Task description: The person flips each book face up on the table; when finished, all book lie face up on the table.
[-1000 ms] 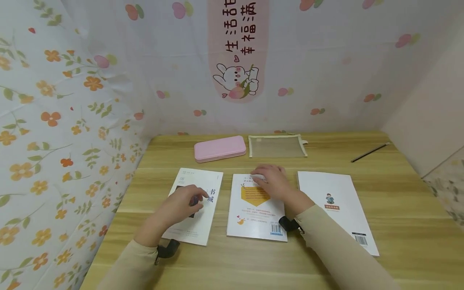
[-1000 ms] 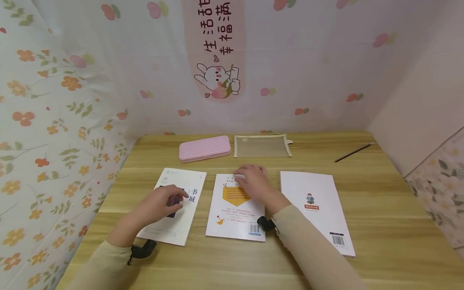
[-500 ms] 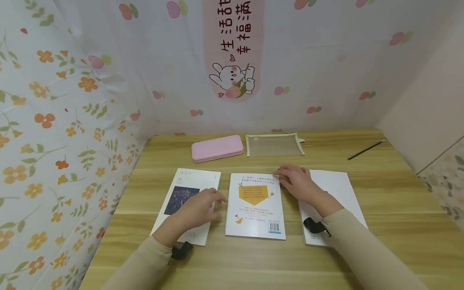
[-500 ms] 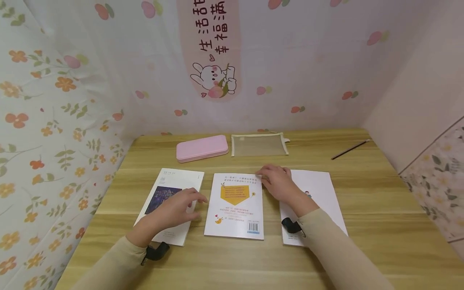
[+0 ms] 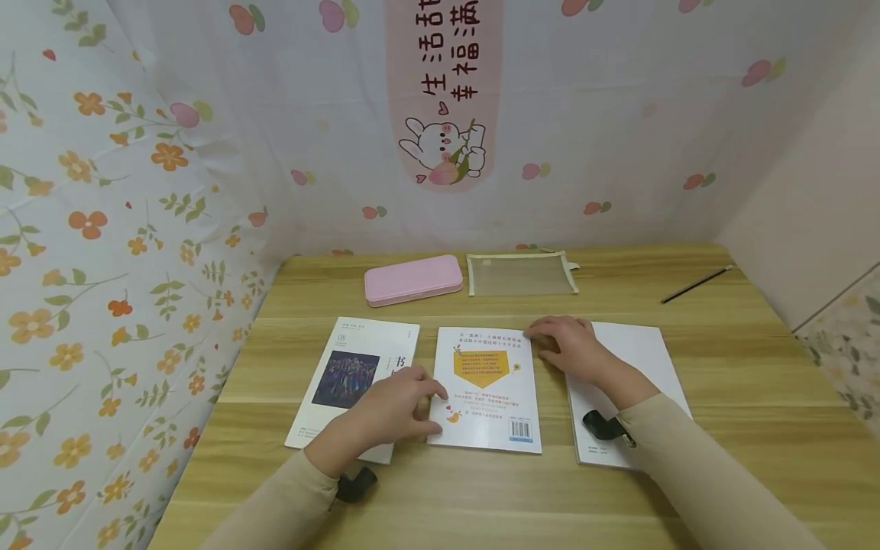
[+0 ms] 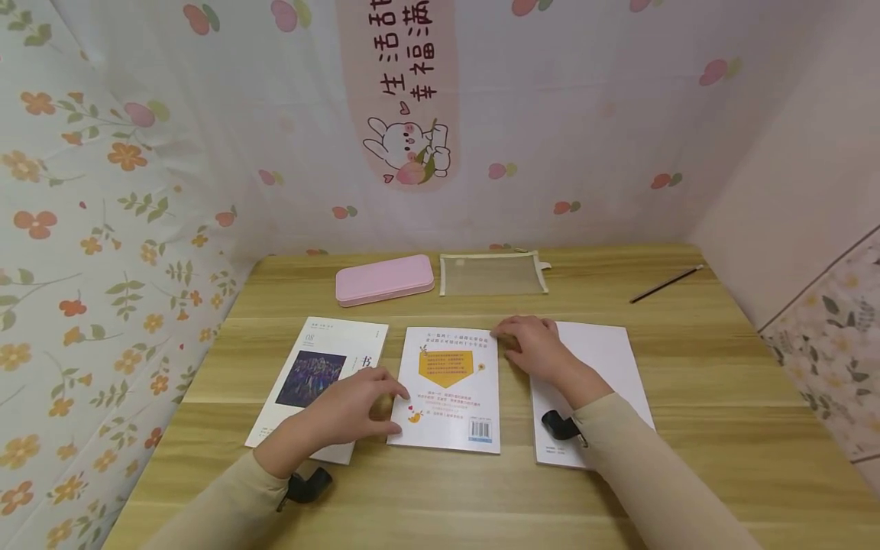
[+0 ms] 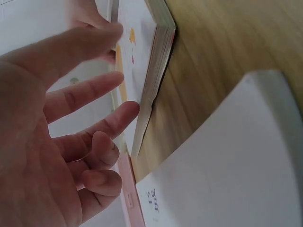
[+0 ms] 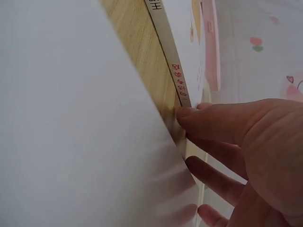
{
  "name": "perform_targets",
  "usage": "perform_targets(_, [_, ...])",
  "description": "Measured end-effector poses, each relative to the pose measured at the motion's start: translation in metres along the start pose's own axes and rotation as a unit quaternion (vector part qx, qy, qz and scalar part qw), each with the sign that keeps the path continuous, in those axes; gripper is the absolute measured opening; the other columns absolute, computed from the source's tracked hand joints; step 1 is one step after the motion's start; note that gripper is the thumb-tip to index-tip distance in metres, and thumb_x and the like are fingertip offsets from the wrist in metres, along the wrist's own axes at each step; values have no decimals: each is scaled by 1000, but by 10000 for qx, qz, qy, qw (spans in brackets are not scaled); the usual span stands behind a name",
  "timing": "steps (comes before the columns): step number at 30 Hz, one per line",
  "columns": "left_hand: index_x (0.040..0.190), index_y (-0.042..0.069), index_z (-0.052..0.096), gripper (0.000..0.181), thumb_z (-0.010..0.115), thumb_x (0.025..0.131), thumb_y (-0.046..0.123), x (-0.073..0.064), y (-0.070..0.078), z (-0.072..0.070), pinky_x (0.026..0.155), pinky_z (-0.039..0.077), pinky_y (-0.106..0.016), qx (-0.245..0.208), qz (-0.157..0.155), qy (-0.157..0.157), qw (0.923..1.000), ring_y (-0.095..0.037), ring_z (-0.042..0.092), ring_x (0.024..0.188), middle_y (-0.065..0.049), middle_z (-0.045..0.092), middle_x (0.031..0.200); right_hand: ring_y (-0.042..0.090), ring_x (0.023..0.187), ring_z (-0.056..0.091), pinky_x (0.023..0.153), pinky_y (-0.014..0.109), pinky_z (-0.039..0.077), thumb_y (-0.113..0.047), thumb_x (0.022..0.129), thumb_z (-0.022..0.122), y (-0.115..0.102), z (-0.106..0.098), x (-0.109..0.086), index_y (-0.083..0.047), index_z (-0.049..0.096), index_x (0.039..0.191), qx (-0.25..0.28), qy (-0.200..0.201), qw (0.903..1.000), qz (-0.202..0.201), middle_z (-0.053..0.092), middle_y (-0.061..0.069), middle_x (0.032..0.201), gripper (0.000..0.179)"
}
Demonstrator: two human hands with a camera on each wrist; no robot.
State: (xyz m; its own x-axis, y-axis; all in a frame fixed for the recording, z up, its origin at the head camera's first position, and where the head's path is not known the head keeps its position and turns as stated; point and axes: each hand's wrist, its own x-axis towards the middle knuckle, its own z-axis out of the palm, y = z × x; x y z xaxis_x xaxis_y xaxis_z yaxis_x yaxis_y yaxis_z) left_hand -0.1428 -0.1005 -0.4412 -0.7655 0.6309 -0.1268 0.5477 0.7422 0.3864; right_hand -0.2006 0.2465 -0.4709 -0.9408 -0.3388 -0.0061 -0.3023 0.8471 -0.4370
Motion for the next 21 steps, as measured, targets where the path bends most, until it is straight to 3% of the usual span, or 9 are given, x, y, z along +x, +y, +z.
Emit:
perform_targets(11, [117,25,75,50,92,73,43,1,5,7,67,42,-24,312,22,65,9995,-10,47,89,5,55,105,38,136,54,111,68,25,-6,89,79,-4,0,3,-14,71,129,37,-104,9999,-90,67,10,138,42])
perform_targets(21, [120,29,73,51,89,74,46,-1,4,8,68,42,-27,297,-348,-43,9989,-12,48,89,3,58,104,37,137,54,111,66,26,-7,87,81,-8,-1,7,-14,71,128,93,-176,9997,-133,66,11,138,43])
